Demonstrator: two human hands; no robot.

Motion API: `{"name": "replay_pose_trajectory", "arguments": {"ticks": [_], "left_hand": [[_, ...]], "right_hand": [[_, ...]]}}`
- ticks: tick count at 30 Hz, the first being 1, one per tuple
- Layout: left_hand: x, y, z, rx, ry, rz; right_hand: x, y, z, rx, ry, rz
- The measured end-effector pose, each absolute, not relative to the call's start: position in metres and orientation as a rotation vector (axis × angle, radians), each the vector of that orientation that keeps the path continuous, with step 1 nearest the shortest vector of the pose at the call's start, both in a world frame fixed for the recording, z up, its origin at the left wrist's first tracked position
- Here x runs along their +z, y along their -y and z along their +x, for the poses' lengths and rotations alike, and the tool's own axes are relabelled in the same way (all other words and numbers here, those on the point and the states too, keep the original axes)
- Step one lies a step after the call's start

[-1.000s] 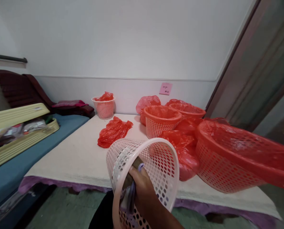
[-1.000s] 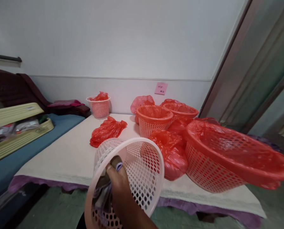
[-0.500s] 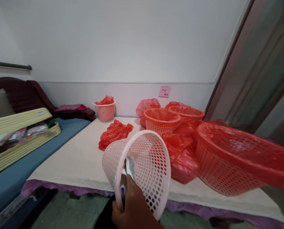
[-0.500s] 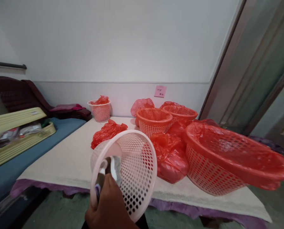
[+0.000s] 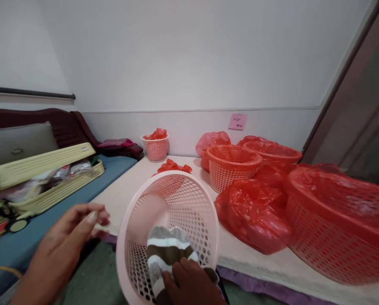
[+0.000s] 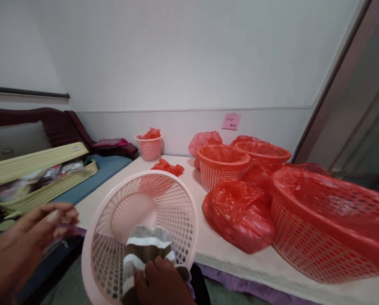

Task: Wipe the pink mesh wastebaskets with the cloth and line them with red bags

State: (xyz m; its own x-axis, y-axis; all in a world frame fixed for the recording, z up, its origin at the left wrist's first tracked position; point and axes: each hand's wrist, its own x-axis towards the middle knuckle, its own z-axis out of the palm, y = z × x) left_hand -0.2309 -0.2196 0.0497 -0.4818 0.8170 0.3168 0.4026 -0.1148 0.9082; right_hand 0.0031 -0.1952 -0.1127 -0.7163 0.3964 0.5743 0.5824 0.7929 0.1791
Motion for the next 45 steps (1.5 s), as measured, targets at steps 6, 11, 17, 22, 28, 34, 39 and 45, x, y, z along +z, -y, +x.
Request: {"name": "replay_pose_trajectory", "arguments": {"ticks": [6, 11, 17, 22, 28, 34, 39, 45], "left_hand": [[0.062, 0.169, -0.217, 1.248, -1.616, 1.746], [0.053, 0.158, -0.204, 1.310, -1.339, 1.410], [0.034, 0.171, -0.203, 1.515, -1.251, 1.215], [-0.007, 0.183, -0.183, 1.645, -1.255, 1.175], [-0.027, 0.199, -0.160, 1.729, -1.244, 1.112], [-0.032, 0.210, -0.145, 1.759, -1.239, 0.852], [-0.044, 0.213, -0.121, 1.771, -1.166, 0.669], [-0.057, 0.215, -0.112, 1.810, -1.201, 0.649]], "right_hand": [[-0.121, 0.196, -0.007, -0.408, 2.475, -0.715], [-0.104, 0.185, -0.001, -0.193, 2.625, -0.769], [-0.088, 0.180, 0.031, 0.227, 2.683, -0.797], [-0.089, 0.174, 0.058, 0.459, 2.663, -1.007], [-0.094, 0.167, 0.061, 0.534, 2.547, -1.198], [-0.079, 0.145, 0.046, 1.523, 1.108, -1.028], [-0.041, 0.124, 0.022, 1.548, 0.345, -0.781], [-0.024, 0.169, -0.021, 1.491, 0.897, -0.838]]}}
